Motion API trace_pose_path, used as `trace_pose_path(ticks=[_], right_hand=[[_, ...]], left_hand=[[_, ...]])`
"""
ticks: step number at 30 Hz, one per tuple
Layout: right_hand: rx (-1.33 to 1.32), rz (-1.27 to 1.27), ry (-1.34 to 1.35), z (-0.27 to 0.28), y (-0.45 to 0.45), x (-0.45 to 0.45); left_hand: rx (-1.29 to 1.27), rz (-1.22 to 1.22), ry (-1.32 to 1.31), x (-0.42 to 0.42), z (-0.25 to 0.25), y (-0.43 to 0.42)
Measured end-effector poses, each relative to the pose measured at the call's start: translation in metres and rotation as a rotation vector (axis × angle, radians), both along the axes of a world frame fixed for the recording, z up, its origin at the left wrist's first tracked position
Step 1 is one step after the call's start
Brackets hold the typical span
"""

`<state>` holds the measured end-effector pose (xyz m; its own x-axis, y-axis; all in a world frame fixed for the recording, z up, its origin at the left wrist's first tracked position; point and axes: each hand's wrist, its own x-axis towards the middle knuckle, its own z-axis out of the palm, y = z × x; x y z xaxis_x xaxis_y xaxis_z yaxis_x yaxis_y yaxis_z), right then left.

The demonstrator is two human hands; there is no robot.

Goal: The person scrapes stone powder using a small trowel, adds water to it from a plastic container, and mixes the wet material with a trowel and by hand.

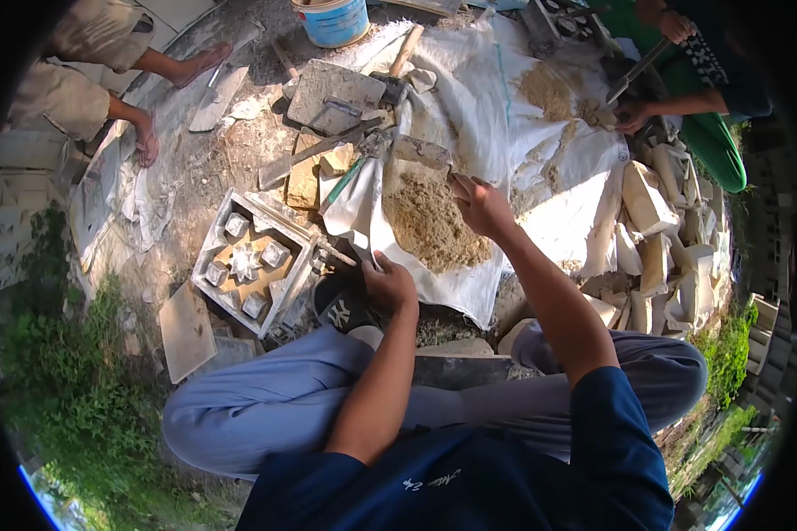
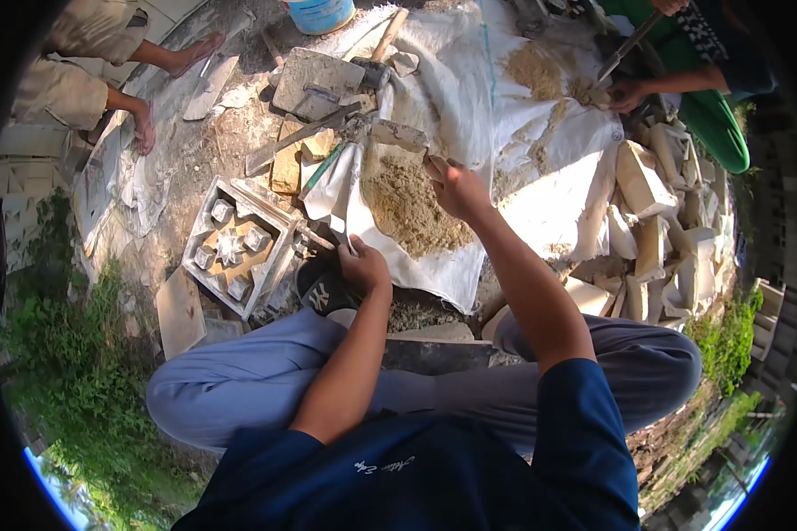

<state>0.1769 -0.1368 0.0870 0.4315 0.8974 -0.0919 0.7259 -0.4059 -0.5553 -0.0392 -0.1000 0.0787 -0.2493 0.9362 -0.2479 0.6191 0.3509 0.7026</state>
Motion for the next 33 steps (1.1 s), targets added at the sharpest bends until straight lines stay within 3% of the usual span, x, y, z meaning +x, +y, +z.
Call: trace_pose_path(ticks=[2,4,6,8,10,12,16,20,23,25,27,33], right_hand=[[0.304,0.038,-0.253,-0.034,0.02,-0.001],[0.246,0.013,-0.197,-0.046,0.024,-0.01],[0.227,0.078,-0.317,-0.059,0.022,-0.024],[0.09,0.106,-0.27,-0.068,0.015,-0.022],[-0.06,0.101,-0.049,-0.041,0.004,-0.026],[-0.116,0.154,-0.051,-0.015,-0.01,-0.024],[-0.241,0.255,-0.095,0.01,-0.008,-0.004],[-0.09,0.047,-0.167,-0.011,0.02,0.004],[-0.019,0.086,-0.135,-0.041,0.02,-0.005],[0.034,0.116,-0.116,-0.034,0.012,-0.008],[-0.06,0.198,0.066,-0.02,-0.011,-0.01],[-0.02,0.248,0.06,-0.011,-0.067,-0.016]], left_hand=[[-0.013,0.039,0.01,0.002,0.007,0.002],[-0.027,0.077,0.021,0.001,0.007,0.005],[-0.049,0.139,-0.037,0.0,0.003,0.008],[-0.042,0.138,0.003,-0.002,-0.004,0.008],[-0.037,0.141,0.04,-0.002,-0.005,0.009],[-0.099,0.169,-0.061,-0.002,0.0,0.011],[-0.077,0.172,-0.019,-0.002,-0.004,0.011],[-0.102,0.129,0.007,-0.003,0.006,0.01],[-0.09,0.138,0.002,-0.002,0.004,0.01],[-0.067,0.138,0.007,-0.002,0.004,0.01],[-0.11,0.14,-0.025,-0.001,0.004,0.01],[-0.071,0.127,-0.023,-0.001,-0.011,0.006]])
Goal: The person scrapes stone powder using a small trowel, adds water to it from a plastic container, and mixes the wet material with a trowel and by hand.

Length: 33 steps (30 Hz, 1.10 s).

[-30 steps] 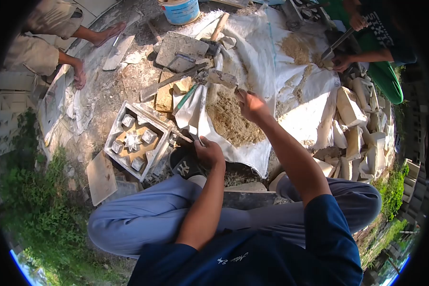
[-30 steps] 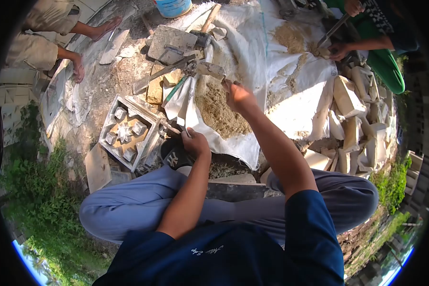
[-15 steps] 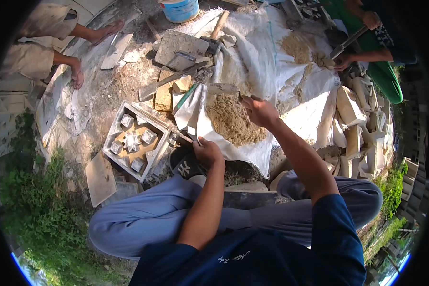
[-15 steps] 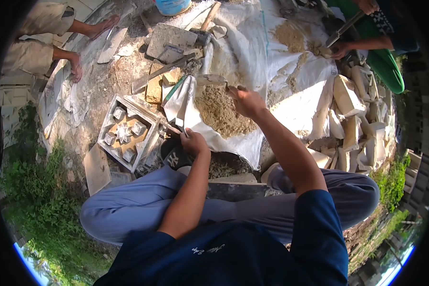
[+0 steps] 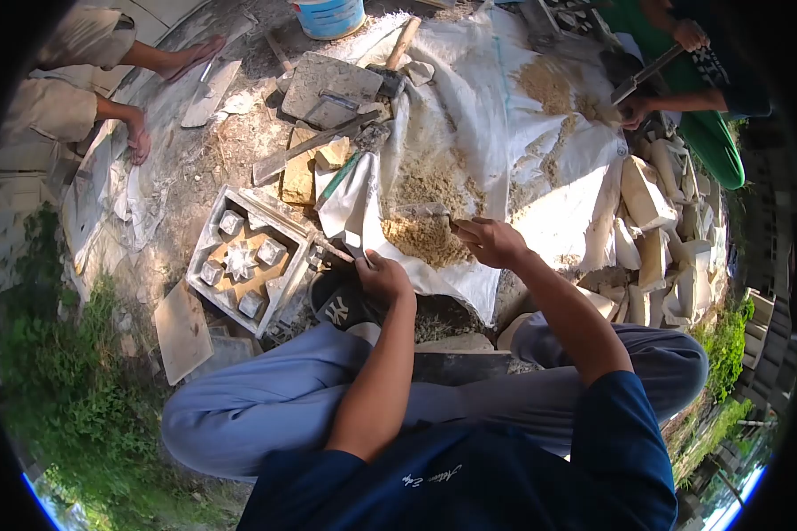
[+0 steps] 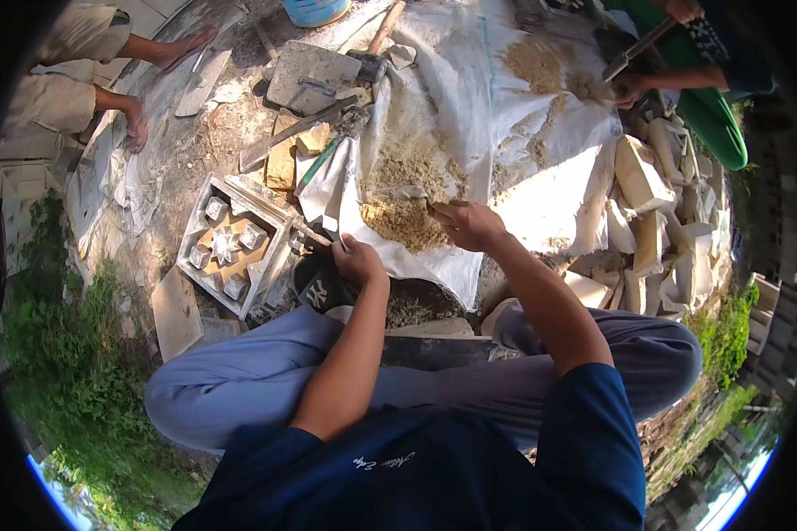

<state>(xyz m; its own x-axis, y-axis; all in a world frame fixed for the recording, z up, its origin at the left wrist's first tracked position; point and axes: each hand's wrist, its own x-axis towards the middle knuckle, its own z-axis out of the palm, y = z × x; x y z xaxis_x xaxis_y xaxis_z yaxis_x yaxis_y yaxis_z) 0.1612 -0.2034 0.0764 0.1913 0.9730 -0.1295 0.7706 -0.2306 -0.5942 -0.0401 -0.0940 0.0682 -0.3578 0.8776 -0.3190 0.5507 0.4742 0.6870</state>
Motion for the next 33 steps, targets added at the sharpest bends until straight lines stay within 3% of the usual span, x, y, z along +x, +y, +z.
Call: trace_pose_path(ticks=[2,4,7,9,10,11,14,16,22,27,30,31,33], right_hand=[[-0.006,-0.135,0.037,0.019,-0.009,-0.003],[0.028,-0.305,-0.029,0.005,-0.013,0.009],[0.004,-0.433,-0.099,0.003,-0.01,0.018],[-0.142,-0.599,0.045,0.0,-0.007,0.009],[-0.007,-0.633,0.1,-0.009,-0.009,-0.006],[-0.081,-0.683,0.161,-0.016,-0.014,-0.02],[-0.139,-0.662,0.258,-0.003,-0.016,-0.046],[-0.11,-0.499,0.272,0.006,-0.016,-0.043],[-0.175,-0.583,0.045,0.007,0.031,0.01],[-0.084,-0.548,0.084,-0.026,0.048,0.016],[-0.175,-0.488,0.254,-0.015,0.025,-0.007],[-0.029,-0.442,0.224,-0.011,0.015,-0.014],[-0.077,-0.317,0.219,0.001,-0.001,-0.012]], left_hand=[[-0.014,-0.04,-0.001,0.002,0.012,-0.002],[-0.029,-0.072,-0.004,0.003,0.013,-0.006],[0.043,-0.144,0.181,0.01,0.011,-0.011],[0.251,-0.197,0.031,0.017,0.015,-0.012],[0.225,-0.238,0.011,0.021,0.028,-0.01],[0.198,-0.278,-0.01,0.025,0.042,-0.009],[0.279,-0.306,-0.233,0.037,0.052,-0.008],[0.352,-0.252,-0.137,0.033,0.033,-0.006],[0.048,-0.162,0.052,0.019,0.042,-0.005],[0.174,-0.125,-0.034,0.017,0.024,0.0],[0.195,-0.124,-0.058,0.019,0.025,0.002],[0.21,-0.119,-0.083,0.023,0.024,0.001],[0.188,-0.128,-0.087,0.024,0.023,0.001]])
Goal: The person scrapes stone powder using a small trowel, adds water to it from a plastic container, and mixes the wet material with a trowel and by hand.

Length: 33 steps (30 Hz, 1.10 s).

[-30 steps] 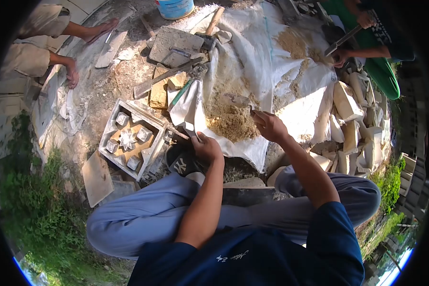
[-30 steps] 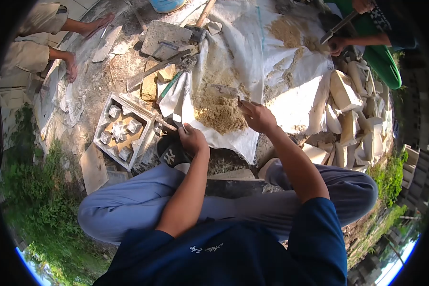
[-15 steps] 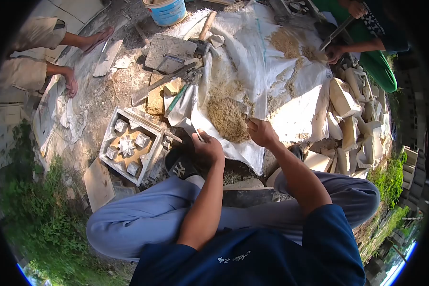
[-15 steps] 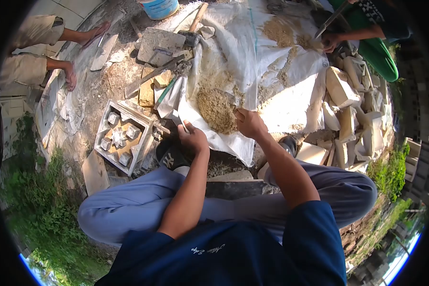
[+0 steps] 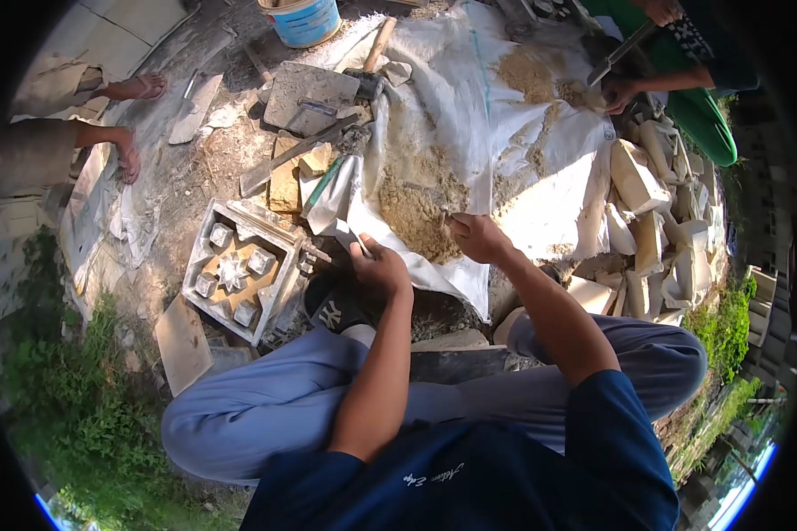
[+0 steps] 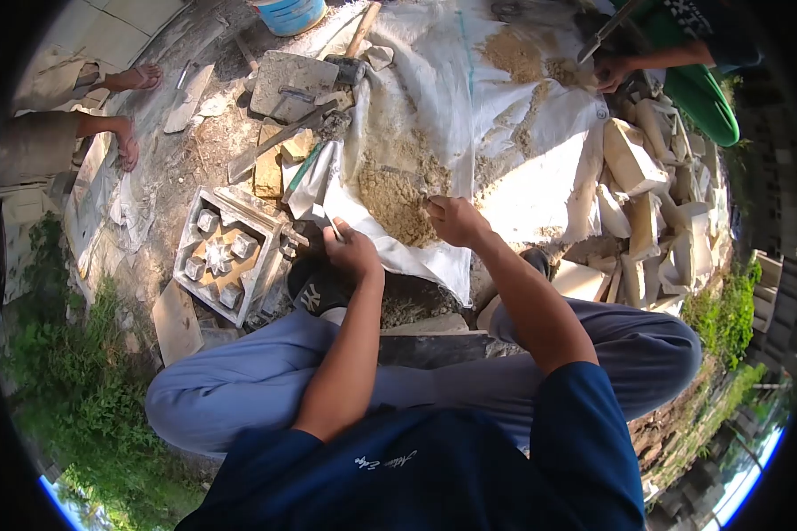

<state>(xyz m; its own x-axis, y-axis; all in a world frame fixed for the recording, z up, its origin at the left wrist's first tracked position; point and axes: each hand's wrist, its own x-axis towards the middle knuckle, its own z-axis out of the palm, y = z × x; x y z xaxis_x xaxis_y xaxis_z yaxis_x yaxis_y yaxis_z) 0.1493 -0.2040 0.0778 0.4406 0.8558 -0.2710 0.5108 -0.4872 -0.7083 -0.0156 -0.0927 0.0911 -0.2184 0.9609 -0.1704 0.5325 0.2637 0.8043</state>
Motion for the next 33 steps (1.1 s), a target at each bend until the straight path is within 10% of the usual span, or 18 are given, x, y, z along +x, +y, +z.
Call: trace_pose_path(ticks=[9,26,33], right_hand=[[-0.062,-0.465,0.06,-0.019,-0.027,-0.058],[-0.264,-0.466,0.488,0.052,0.016,-0.087],[-0.221,-0.24,-0.178,0.02,0.032,-0.01]], left_hand=[[0.012,-0.148,0.02,0.013,0.027,0.004],[0.255,-0.337,-0.09,0.014,0.017,0.015],[0.145,-0.193,-0.13,0.009,0.02,0.012]])
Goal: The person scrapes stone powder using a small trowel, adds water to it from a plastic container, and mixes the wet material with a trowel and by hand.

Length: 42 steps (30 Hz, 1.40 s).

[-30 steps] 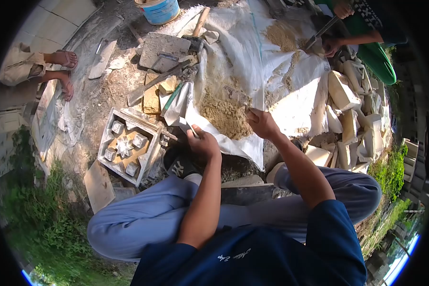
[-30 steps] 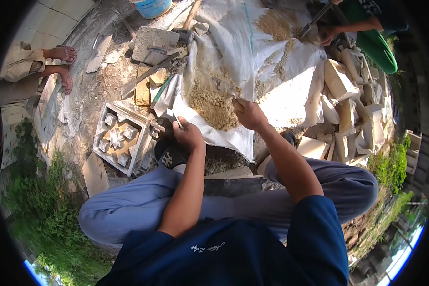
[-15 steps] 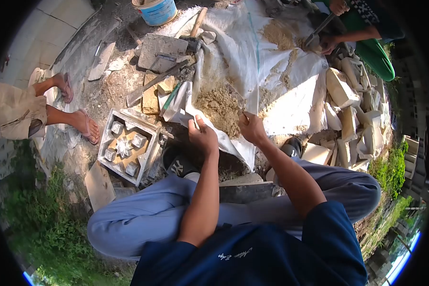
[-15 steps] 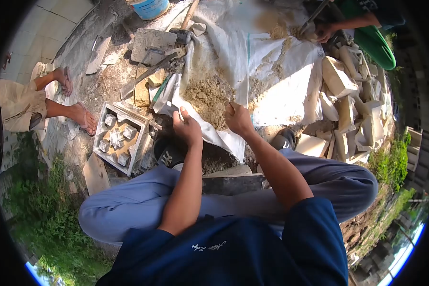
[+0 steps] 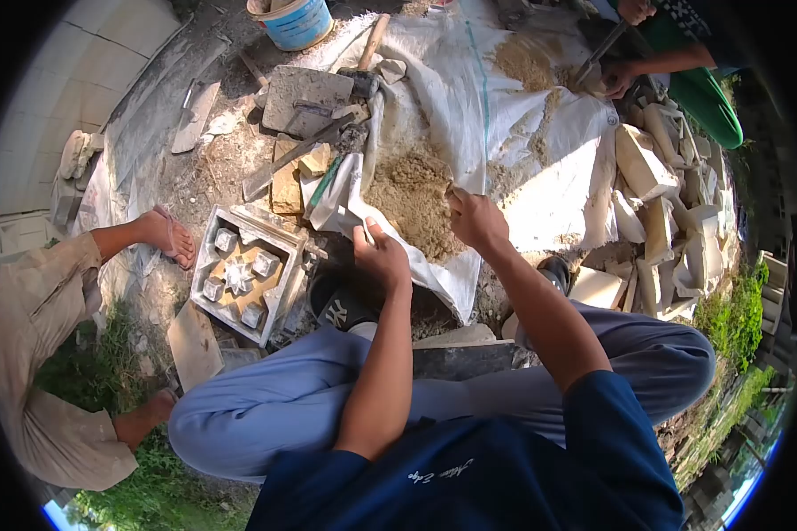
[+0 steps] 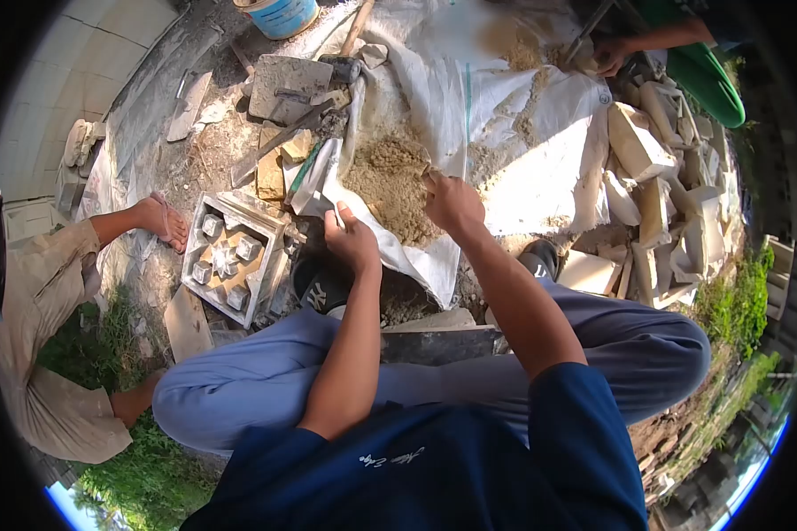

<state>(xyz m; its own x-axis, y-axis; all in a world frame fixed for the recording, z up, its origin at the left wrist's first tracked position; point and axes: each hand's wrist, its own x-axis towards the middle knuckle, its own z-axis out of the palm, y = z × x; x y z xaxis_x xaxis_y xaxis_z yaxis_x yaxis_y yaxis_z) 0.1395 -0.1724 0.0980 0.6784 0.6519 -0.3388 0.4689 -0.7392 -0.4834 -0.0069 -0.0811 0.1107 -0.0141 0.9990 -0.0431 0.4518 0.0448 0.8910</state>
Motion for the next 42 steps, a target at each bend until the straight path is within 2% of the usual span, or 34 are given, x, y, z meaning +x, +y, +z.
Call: trace_pose_path(ticks=[2,4,5,8,11,14,15,17,18,19,21,22,24,25,27,28,30,34,35,38,42], right_hand=[[-0.036,-0.026,-0.034,0.001,0.007,0.001],[0.064,-0.112,0.044,-0.017,0.008,-0.008],[0.231,-0.209,0.092,-0.041,0.002,-0.023],[0.218,-0.13,0.151,-0.043,-0.015,-0.041],[-0.009,0.099,0.172,0.012,-0.025,-0.024],[0.048,-0.037,0.053,0.021,-0.025,-0.005],[0.05,-0.032,0.05,0.01,-0.031,-0.005],[0.157,-0.15,0.11,-0.026,-0.046,-0.015],[0.17,-0.257,0.175,-0.017,-0.045,-0.029],[0.089,-0.262,0.24,-0.024,-0.045,-0.04],[0.148,-0.298,0.256,-0.028,-0.044,-0.067],[0.155,-0.302,0.248,-0.024,-0.041,-0.059],[0.126,-0.122,0.267,-0.011,-0.034,-0.045],[0.024,-0.064,0.266,0.013,-0.027,-0.032],[0.118,-0.153,0.184,0.026,-0.022,-0.016],[0.115,-0.145,0.181,0.025,-0.022,-0.01],[0.082,-0.204,0.012,0.02,-0.024,-0.001],[-0.021,-0.261,0.073,-0.005,-0.04,-0.02],[0.07,-0.28,0.092,-0.03,-0.046,-0.031],[0.206,-0.308,0.058,-0.05,-0.045,-0.056],[0.036,-0.226,0.101,-0.018,-0.054,-0.019]], left_hand=[[0.013,0.009,-0.005,0.001,0.001,0.001],[0.023,0.023,-0.008,-0.001,0.0,0.001],[0.017,0.036,0.015,-0.003,-0.002,0.002],[0.03,0.051,0.051,0.002,-0.005,0.006],[0.006,0.057,0.091,-0.002,-0.007,0.003],[-0.023,0.09,0.097,-0.004,-0.01,0.004],[-0.025,0.109,0.093,-0.005,-0.01,0.005],[0.003,0.112,0.097,-0.007,-0.019,0.006],[0.028,0.112,0.102,-0.006,-0.021,0.007],[0.026,0.115,0.098,-0.005,-0.02,0.008],[0.005,0.109,0.116,-0.006,-0.015,0.004],[0.01,0.103,0.107,-0.002,-0.012,0.004],[0.028,0.137,0.077,-0.008,-0.007,0.001],[0.028,0.139,0.083,-0.01,-0.007,0.002],[-0.034,0.17,0.104,-0.012,-0.007,0.002],[-0.048,0.174,0.095,-0.012,-0.006,0.002],[-0.04,0.168,0.086,-0.011,-0.007,0.002],[-0.067,0.153,0.12,-0.014,-0.009,0.006],[-0.066,0.156,0.118,-0.012,-0.008,0.006],[-0.03,0.178,0.087,-0.01,-0.002,0.004],[-0.023,0.157,0.101,-0.011,-0.009,0.005]])
